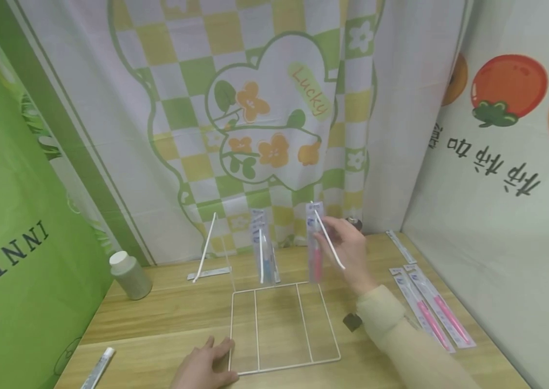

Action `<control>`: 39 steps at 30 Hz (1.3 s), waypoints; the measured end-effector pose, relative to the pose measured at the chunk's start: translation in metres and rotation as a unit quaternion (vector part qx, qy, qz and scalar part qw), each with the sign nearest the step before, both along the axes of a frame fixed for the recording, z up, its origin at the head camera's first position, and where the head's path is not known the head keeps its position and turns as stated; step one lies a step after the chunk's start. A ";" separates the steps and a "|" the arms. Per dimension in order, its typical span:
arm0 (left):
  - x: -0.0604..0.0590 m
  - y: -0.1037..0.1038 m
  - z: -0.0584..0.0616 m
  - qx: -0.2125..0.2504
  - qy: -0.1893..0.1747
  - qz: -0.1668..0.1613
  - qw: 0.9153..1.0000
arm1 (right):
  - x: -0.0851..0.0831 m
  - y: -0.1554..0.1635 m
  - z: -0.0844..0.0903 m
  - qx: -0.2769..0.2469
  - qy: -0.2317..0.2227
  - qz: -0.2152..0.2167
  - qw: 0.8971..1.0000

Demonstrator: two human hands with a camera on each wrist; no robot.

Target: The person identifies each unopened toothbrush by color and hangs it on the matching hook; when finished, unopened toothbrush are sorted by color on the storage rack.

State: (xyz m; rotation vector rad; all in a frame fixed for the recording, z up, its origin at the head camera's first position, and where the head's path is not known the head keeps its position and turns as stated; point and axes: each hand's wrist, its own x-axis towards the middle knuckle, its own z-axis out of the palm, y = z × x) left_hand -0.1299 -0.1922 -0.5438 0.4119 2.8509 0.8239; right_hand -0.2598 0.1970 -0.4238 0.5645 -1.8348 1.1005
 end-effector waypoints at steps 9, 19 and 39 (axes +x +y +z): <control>0.000 0.000 0.000 0.002 -0.006 0.003 1.000 | -0.012 -0.001 -0.004 -0.004 0.003 0.003 1.000; -0.001 0.000 -0.002 -0.004 -0.003 0.002 1.000 | -0.017 -0.002 -0.005 0.006 0.022 -0.006 1.000; -0.001 0.000 -0.005 -0.007 -0.003 0.014 1.000 | -0.017 0.000 -0.008 -0.012 0.007 -0.001 1.000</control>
